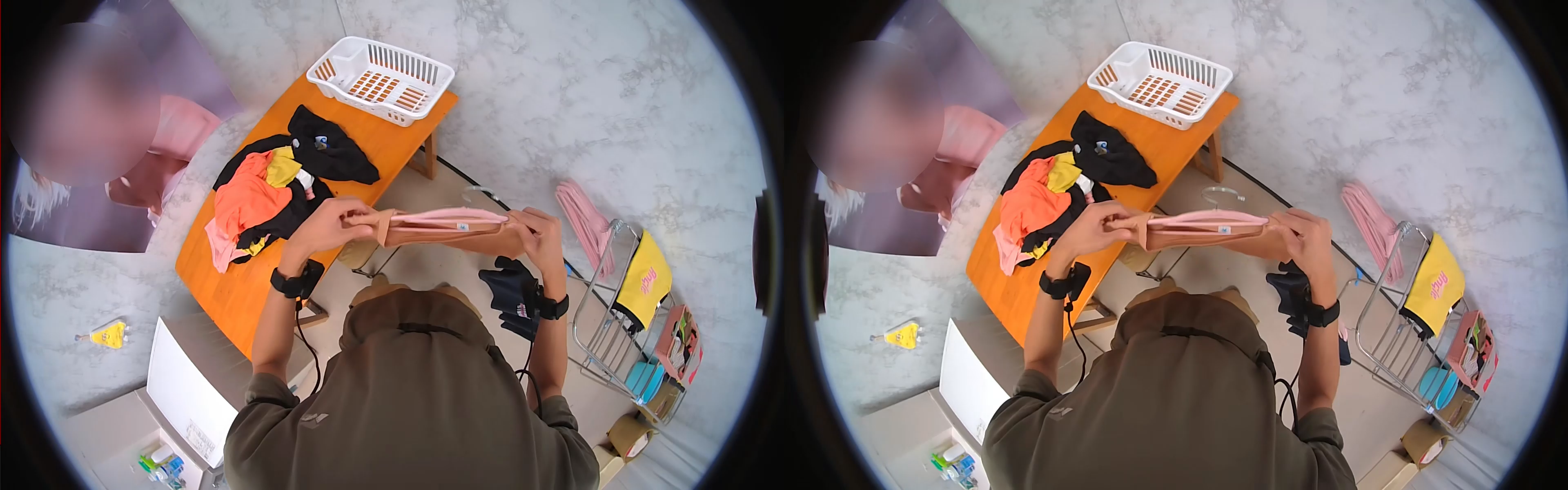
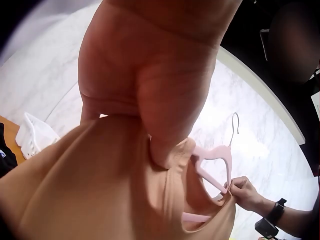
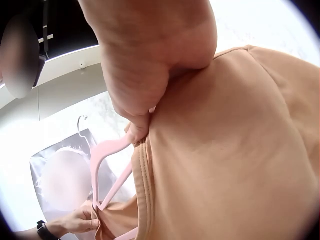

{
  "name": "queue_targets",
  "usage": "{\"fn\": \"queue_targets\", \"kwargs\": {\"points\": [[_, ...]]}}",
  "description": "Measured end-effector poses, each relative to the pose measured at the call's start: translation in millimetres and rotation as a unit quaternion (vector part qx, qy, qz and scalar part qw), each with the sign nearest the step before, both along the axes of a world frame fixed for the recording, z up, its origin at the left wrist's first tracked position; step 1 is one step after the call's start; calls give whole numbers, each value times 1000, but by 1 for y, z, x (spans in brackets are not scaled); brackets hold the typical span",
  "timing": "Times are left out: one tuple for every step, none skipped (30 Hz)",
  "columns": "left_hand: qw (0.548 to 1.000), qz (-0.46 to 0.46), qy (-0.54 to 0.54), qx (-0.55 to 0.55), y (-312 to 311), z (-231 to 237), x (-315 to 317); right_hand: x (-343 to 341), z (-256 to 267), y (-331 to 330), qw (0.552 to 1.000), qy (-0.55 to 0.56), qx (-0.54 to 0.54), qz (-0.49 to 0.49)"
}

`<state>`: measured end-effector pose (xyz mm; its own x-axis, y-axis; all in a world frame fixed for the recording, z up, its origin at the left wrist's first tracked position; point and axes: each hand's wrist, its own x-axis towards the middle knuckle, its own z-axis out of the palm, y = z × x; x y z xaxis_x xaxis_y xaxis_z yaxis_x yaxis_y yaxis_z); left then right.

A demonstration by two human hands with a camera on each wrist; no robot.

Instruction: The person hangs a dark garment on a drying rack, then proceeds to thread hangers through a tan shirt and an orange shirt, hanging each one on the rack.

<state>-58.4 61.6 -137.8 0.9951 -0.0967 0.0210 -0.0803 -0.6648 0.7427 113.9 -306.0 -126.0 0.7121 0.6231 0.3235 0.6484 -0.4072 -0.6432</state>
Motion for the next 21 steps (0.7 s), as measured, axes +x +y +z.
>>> {"fn": "queue_targets", "kwargs": {"points": [[995,13,28,-98,3,0,-2,2,0,-3,1000,8,0,15],[995,13,29,-97,9,-1,-3,1,3,-4,1000,8,1,15],[971,55,92,-213,17,-5,-2,-1,10,-5,999,8,8,33],[929,98,152,-324,24,-9,-2,-3,15,-4,998,8,16,54],[929,103,150,-323,29,-14,-1,-2,16,-4,998,9,17,58],[936,37,176,-304,33,-19,1,-2,18,-5,998,1,25,58],[937,-30,202,-283,37,-24,0,0,19,-7,998,-7,32,56],[929,-42,219,-297,33,-19,-1,1,19,-7,998,-7,32,58],[929,-41,218,-297,34,-20,-2,2,20,-9,998,-6,39,57],[920,-73,220,-315,36,-22,-5,2,21,-10,997,-5,45,56],[911,-105,221,-333,37,-24,-7,2,22,-11,997,-3,43,58],[910,-104,222,-335,36,-27,-9,2,23,-11,998,-5,31,55],[898,-86,228,-367,35,-29,-11,2,23,-12,998,-8,20,52],[884,-68,233,-399,35,-31,-13,2,24,-13,998,-7,19,54],[883,-65,233,-401,36,-36,-14,3,24,-13,997,-24,21,64],[899,-90,224,-366,38,-42,-14,4,24,-14,996,-41,24,75],[912,-116,215,-330,39,-45,-14,5,24,-13,996,-40,24,78],[912,-113,215,-331,39,-48,-16,6,23,-14,996,-35,26,79],[926,-95,194,-310,39,-50,-17,6,23,-14,996,-31,29,78],[939,-79,171,-288,38,-49,-17,8,22,-16,996,-31,29,80],[939,-77,170,-289,38,-48,-18,10,21,-18,997,-30,26,73]]}}
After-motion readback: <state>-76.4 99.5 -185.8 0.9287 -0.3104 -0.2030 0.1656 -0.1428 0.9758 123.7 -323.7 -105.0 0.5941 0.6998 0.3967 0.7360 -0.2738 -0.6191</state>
